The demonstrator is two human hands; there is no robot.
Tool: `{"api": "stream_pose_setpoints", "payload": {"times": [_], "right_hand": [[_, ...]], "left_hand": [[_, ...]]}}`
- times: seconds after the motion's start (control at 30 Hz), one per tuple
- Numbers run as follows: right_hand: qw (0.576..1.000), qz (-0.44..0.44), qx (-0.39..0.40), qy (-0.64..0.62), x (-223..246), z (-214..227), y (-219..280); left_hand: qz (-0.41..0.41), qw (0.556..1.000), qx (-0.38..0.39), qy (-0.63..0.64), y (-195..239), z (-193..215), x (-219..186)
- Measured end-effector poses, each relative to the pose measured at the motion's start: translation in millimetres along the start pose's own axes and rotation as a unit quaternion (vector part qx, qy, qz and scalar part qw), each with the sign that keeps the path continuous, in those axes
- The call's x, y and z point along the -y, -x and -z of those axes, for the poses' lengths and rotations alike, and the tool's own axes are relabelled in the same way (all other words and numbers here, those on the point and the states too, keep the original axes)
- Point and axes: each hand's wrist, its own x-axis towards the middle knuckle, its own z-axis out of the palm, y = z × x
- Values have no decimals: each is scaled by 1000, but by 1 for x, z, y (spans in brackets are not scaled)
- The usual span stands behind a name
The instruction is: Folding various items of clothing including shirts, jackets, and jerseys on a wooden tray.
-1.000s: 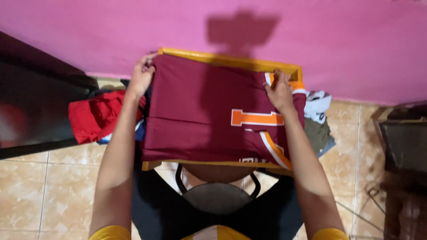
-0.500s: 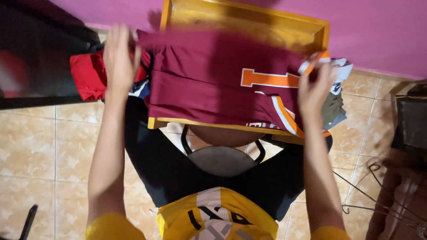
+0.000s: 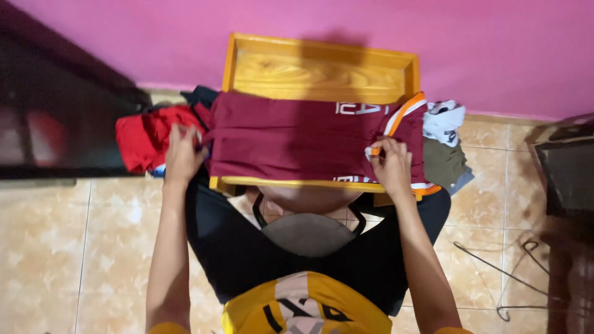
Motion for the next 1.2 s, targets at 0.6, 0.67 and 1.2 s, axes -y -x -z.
{"api": "stream_pose_setpoints", "payload": {"times": [0.6, 0.67, 1.2], "right_hand": [[988, -100, 103, -59, -127, 10, -132], [980, -117, 158, -26, -125, 7, -137], [949, -305, 71, -23, -192, -14, -36]], "left_hand": [[250, 881, 123, 382, -2, -27, -43], [254, 866, 148, 405, -2, -37, -29], [197, 886, 133, 397, -7, -78, 12]]}}
